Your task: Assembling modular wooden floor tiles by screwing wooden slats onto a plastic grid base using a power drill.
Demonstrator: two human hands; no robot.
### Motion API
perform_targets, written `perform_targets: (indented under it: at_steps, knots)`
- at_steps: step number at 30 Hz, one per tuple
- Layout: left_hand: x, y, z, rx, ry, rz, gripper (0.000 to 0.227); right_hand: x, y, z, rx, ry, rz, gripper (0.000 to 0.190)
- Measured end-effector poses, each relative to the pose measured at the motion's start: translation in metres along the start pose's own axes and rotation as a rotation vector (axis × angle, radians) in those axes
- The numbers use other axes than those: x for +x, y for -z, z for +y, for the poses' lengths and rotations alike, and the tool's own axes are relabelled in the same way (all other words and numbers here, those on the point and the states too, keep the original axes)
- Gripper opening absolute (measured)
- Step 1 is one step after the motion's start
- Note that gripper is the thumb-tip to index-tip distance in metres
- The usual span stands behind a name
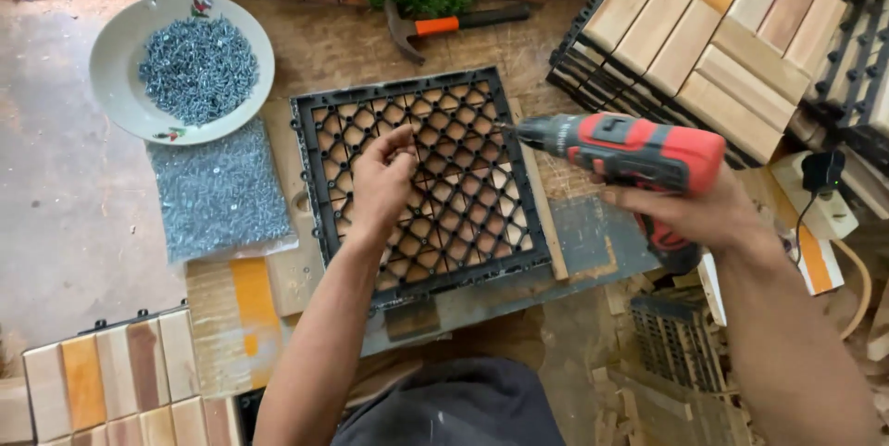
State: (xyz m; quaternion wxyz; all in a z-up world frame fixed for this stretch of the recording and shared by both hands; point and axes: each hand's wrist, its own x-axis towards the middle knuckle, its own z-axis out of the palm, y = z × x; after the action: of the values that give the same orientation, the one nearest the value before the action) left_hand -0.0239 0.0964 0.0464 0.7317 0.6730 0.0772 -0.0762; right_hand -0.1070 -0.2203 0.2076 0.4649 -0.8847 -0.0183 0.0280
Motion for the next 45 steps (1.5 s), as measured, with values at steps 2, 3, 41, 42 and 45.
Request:
perform_targets:
  at_steps: [2, 3, 41, 42, 45]
  knots:
    - [-0.004, -0.003, -0.01, -0.247, 0.078, 0.002, 0.054, -0.015, -0.007, -0.002, 0.076, -0.006, 0.06, 0.036]
    - [-0.004, -0.005, -0.014, -0.5, 0.154, 0.0, 0.062, -0.021, -0.009, -0.004, 0.145, -0.009, 0.124, 0.032]
    - [-0.05, -0.073, 0.027, -0.846, 0.448, -0.137, 0.068, -0.086, -0.051, 0.023, -0.07, 0.184, 0.032, 0.091]
    - [-0.05, -0.072, 0.031, -0.671, 0.444, -0.173, 0.099, -0.081, -0.044, 0.019, -0.125, 0.185, 0.02, 0.096]
    - [-0.061, -0.062, 0.054, 0.038, 0.143, -0.074, 0.056, -0.046, -0.013, -0.013, -0.2, -0.035, -0.091, 0.088]
